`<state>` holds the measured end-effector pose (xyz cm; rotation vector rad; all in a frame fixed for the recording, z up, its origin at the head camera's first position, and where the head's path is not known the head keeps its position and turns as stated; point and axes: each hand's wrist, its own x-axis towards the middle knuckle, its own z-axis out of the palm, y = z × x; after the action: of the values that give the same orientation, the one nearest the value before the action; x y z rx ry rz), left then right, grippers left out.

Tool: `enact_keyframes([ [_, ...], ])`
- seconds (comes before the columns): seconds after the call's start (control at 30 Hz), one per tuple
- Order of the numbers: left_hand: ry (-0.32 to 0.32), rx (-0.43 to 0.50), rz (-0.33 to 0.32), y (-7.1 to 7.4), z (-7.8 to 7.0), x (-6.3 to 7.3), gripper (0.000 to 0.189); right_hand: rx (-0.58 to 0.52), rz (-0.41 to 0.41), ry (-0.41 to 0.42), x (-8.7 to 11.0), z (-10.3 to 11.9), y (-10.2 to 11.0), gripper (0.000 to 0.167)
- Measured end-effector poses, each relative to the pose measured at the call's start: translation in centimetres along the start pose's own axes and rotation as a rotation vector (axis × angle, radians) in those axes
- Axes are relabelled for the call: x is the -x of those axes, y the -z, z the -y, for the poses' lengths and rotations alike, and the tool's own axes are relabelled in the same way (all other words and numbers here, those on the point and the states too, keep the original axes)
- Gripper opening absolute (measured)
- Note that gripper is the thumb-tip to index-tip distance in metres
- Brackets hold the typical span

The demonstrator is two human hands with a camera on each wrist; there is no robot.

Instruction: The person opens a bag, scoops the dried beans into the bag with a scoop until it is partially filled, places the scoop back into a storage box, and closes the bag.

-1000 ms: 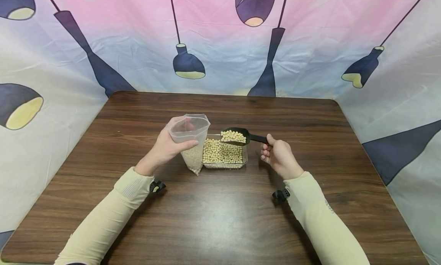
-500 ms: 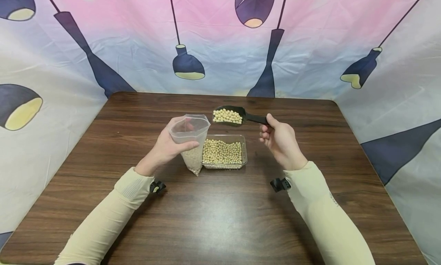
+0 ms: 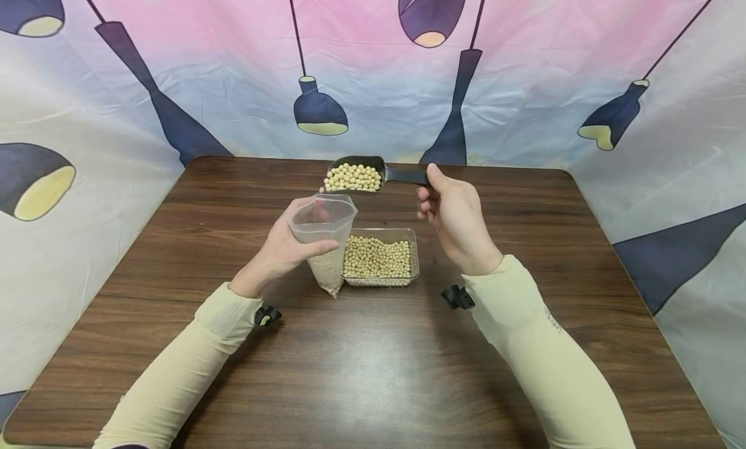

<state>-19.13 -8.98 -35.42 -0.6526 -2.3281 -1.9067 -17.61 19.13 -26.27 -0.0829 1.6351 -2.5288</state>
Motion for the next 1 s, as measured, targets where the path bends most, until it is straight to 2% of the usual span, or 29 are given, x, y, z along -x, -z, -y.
enact_keyframes([
  [0.43,0.031,-0.002,0.004,0.1,-0.1,0.0,0.075,0.088,-0.029,0.173,0.3,0.8,-0.9,0.028],
  [0.73,0.009,-0.028,-0.001,0.1,0.3,-0.1,0.073,0.162,-0.062,0.309,0.6,0.9,-1.2,0.028],
  [1.0,-0.018,-0.007,0.006,0.0,0.4,-0.1,0.073,0.242,-0.082,0.432,0.6,1.3,-1.4,0.033],
])
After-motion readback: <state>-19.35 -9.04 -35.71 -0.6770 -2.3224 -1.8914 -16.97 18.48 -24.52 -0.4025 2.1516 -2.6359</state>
